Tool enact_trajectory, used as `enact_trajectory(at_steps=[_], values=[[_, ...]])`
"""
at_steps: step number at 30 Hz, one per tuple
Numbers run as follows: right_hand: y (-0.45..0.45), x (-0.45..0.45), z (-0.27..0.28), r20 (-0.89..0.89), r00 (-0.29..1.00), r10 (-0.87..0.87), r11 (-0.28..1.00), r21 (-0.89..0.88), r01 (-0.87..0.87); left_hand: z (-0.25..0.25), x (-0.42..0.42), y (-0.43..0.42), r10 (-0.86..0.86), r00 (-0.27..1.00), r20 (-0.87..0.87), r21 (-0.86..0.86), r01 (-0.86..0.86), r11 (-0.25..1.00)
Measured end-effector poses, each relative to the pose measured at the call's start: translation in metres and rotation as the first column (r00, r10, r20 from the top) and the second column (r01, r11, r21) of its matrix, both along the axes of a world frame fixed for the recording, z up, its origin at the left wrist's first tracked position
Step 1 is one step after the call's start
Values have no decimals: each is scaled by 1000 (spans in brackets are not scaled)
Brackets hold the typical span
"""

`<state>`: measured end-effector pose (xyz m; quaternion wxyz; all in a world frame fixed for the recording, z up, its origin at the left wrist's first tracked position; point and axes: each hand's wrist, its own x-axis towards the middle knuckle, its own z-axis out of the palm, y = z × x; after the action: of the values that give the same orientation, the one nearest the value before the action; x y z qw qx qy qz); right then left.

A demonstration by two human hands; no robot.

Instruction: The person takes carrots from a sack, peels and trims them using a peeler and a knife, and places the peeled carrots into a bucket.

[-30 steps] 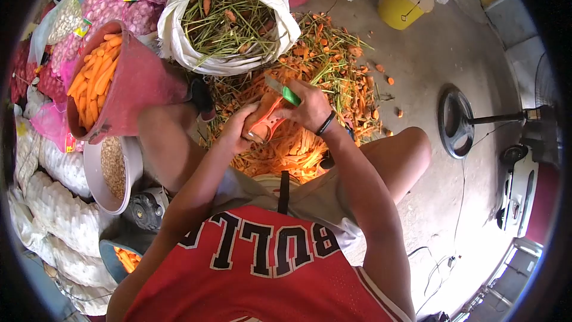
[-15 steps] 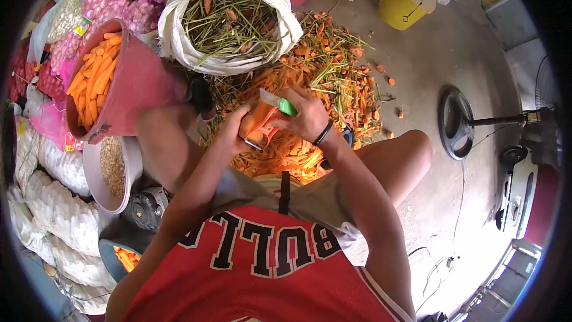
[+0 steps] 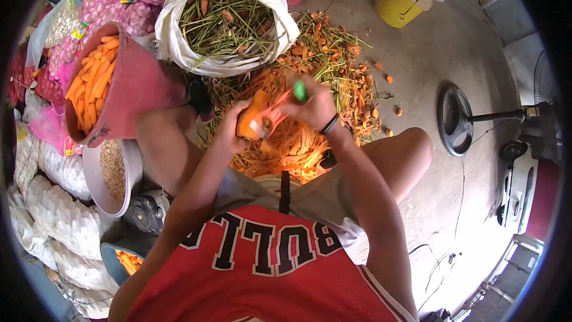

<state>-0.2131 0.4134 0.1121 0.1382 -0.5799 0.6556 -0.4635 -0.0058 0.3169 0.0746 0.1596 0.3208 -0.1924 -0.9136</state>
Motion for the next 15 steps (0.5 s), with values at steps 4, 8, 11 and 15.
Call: enact_trajectory(at_steps=[4,8,11,15], values=[[-2,8,7,-153,983,104,994,-7,-106,4,4,6,-85,996,-20,-34,84,996],[-8,-34,7,-115,981,-155,978,119,169,10,6,8,-208,977,47,-81,211,974],[-9,-40,16,-48,953,-301,938,166,304,16,5,9,-164,986,-2,-69,163,984],[3,5,10,76,997,14,1000,17,-16,9,3,4,-107,994,-20,-19,106,994]])
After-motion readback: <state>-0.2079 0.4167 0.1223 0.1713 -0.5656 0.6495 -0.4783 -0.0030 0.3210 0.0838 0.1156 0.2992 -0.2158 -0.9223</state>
